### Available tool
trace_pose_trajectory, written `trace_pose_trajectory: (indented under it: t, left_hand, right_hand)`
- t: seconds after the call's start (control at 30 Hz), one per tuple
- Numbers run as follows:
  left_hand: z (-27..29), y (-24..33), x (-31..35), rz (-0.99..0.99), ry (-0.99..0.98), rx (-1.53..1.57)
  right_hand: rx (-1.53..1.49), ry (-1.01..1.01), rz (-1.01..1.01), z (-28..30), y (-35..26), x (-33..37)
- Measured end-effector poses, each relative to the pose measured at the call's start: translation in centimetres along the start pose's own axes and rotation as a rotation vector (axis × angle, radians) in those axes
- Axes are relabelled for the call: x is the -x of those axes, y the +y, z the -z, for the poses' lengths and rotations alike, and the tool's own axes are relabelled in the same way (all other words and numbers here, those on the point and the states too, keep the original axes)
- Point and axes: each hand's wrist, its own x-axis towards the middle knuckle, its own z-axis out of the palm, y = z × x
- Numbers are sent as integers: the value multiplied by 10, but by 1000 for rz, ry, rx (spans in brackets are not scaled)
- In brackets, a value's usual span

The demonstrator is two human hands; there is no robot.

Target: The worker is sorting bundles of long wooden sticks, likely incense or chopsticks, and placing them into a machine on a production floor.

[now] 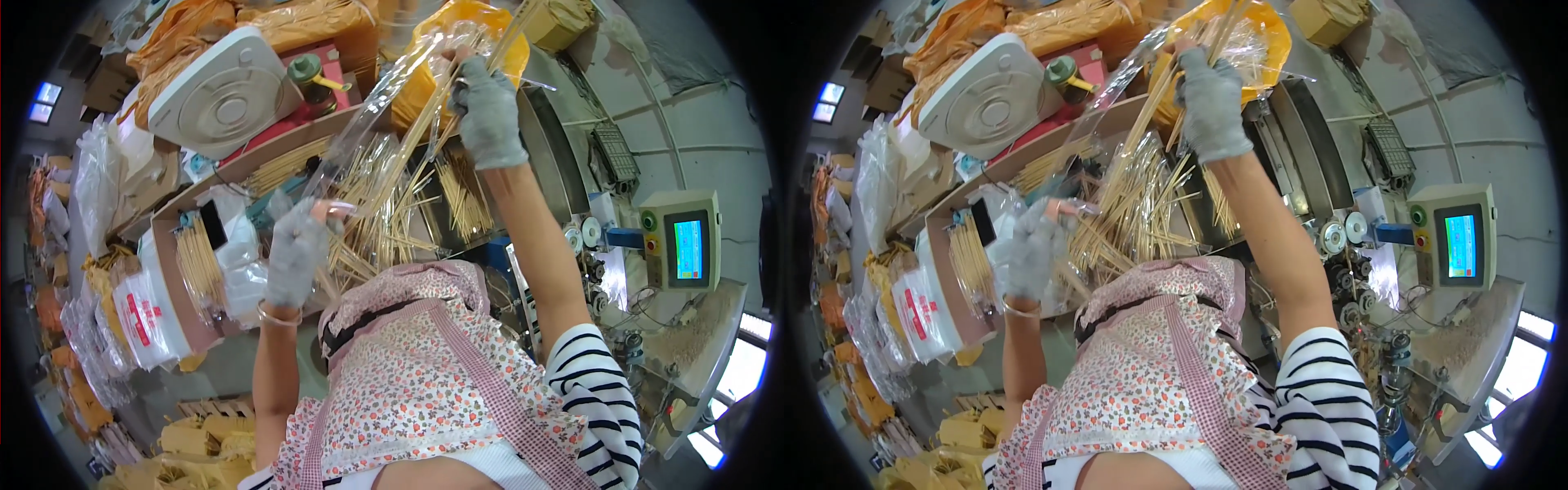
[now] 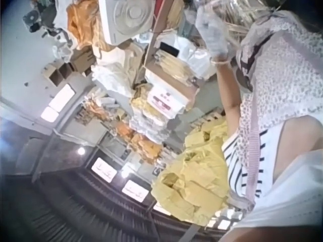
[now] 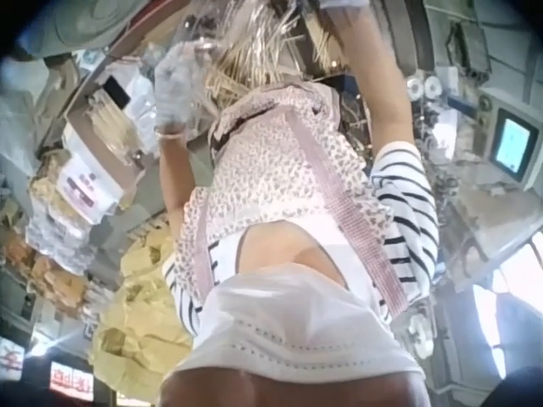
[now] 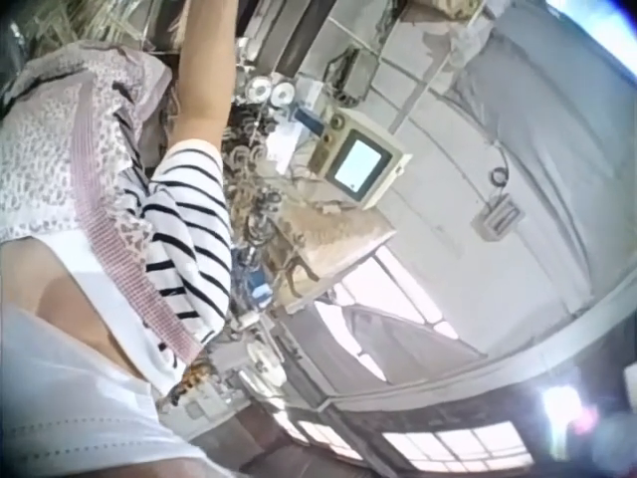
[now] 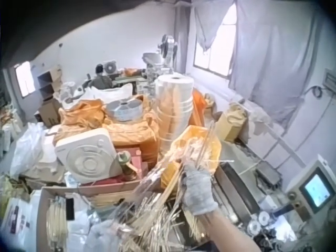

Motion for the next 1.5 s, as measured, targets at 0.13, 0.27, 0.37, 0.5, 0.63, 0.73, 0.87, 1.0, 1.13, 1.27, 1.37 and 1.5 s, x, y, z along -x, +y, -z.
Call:
trace_pose_trajectory:
  t: [0.13, 0.27, 0.37, 0.5, 0.63, 0.73, 0.87, 1.0, 1.13, 1.27, 1.37, 1.5]
  left_hand:
    - [0, 3, -15, 107, -64, 81]
    - [-2, 4, -16, 121, -115, 143]
    - [-7, 6, -17, 149, -194, 220]
    - [-15, 5, -24, 85, -318, 186]
    - [-28, 4, -24, 99, -291, 214]
    - [-30, 7, -26, 136, -328, 169]
    - [-24, 7, -21, 197, -369, 190]
    - [-17, 5, -13, 255, -333, 151]
    - [-2, -1, -9, 274, -341, 73]
    - [10, -13, -9, 283, -297, 40]
    - [9, -7, -12, 274, -265, 32]
    - [4, -2, -12, 240, -294, -6]
  right_hand:
    - [-19, 52, -64, 0, 2, -6]
    - [-51, 24, -52, 8, 12, -10]
    - [-79, -15, -53, 7, 18, -7]
    - [-86, -22, -42, 0, 18, 3]
    - [-71, -19, -18, -14, 19, 11]
    - [-59, 36, -6, -9, 24, 6]
    - [-55, 151, 148, 14, -1, -23]
    - [-60, 113, 175, 32, -17, -35]
    - [-74, 234, 172, 41, -26, -38]
    - [-135, 211, 186, 54, -27, -39]
    - [-137, 254, 164, 54, -26, -36]
    - [-147, 306, 126, 57, -28, -31]
